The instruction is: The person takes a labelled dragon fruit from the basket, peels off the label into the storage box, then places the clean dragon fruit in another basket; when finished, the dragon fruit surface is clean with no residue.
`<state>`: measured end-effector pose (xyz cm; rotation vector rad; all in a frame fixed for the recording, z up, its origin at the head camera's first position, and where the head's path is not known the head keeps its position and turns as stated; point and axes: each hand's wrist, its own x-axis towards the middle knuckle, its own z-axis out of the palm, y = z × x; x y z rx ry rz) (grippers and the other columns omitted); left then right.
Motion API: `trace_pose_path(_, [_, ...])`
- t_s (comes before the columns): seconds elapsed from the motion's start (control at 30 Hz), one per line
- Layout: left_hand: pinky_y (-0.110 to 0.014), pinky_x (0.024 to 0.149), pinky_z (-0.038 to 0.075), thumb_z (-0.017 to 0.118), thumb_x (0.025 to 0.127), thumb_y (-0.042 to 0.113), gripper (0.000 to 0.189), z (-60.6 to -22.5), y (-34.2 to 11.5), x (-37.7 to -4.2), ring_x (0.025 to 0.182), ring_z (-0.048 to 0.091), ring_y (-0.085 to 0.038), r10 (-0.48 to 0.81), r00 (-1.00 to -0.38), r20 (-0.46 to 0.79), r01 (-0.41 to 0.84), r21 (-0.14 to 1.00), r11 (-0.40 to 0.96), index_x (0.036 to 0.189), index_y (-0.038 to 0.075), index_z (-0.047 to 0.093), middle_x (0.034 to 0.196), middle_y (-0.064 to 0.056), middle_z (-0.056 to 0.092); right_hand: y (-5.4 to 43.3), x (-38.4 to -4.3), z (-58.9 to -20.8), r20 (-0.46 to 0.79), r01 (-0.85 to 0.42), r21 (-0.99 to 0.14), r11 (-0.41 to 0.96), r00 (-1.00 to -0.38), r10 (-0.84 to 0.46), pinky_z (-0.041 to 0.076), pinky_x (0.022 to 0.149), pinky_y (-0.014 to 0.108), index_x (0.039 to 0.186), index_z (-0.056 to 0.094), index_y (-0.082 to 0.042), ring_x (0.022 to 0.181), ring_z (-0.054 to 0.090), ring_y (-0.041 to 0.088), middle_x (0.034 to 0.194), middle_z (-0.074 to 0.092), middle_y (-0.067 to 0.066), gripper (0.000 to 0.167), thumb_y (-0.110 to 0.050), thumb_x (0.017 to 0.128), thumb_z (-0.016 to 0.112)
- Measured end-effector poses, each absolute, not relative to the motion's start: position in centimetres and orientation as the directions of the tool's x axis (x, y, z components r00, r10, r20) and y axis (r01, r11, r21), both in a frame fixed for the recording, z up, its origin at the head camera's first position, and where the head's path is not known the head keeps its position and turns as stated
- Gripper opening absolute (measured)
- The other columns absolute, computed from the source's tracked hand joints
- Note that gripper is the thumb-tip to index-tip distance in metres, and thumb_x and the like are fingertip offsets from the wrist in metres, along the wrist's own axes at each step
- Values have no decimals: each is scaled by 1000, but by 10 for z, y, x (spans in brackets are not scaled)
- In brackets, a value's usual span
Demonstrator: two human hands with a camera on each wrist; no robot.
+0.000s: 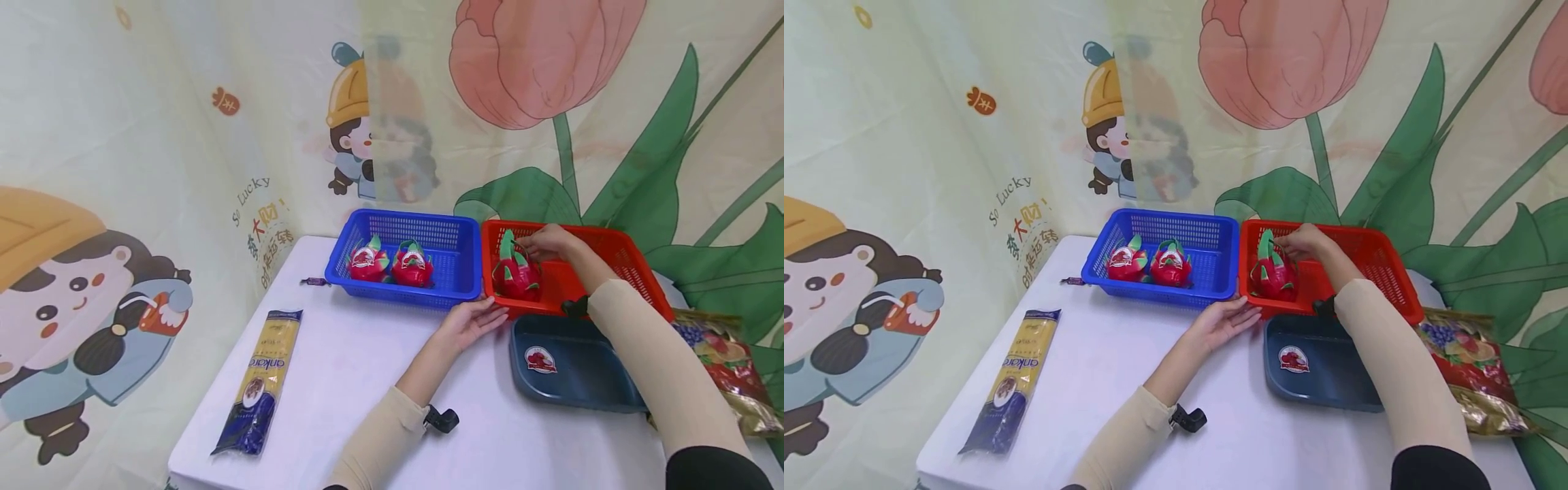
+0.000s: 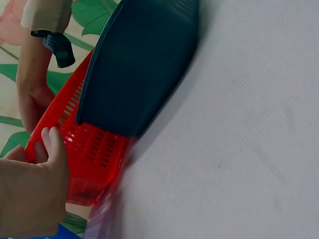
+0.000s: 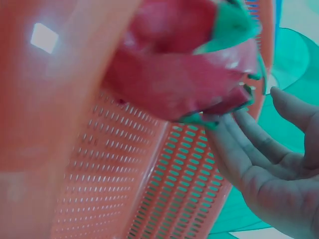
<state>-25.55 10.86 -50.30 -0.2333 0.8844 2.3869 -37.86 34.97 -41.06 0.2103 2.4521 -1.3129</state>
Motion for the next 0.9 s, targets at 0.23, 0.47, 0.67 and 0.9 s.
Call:
trace_pose_path(0.23, [-51,111,48,63,102,5,28,-502,103,-254,132,60,-40,454,-816,-358,-577,549,-604,129,-1,64,135,-26,65,351,-371,-400,-312,253,-788,561,-950,-10,49,110,54,143,50,17,127,61,45,141,56,36,59,-31,109,56])
trace_pose_path(0.47, [-53,111,48,64,101,3,14,-498,82,-249,112,70,-33,423,-813,-400,-581,576,-574,110,-2,72,110,-18,74,351,-360,-394,-245,208,-788,579,-969,15,47,112,51,146,49,14,132,55,47,145,53,35,61,-35,110,53])
trace_pose_path(0.67, [-58,112,46,63,102,4,9,-490,52,-249,103,68,-29,397,-821,-410,-571,605,-556,102,-1,71,97,-13,70,344,-348,-386,-178,174,-836,520,-983,42,47,112,50,148,49,11,134,55,46,146,53,35,57,-33,111,51])
trace_pose_path(0.9, [-60,114,44,63,102,3,15,-488,16,-248,107,65,-29,349,-840,-414,-541,606,-583,89,4,69,97,-11,65,321,-337,-378,-107,129,-885,447,-992,74,48,109,45,148,51,7,132,58,41,145,56,32,53,-30,110,53])
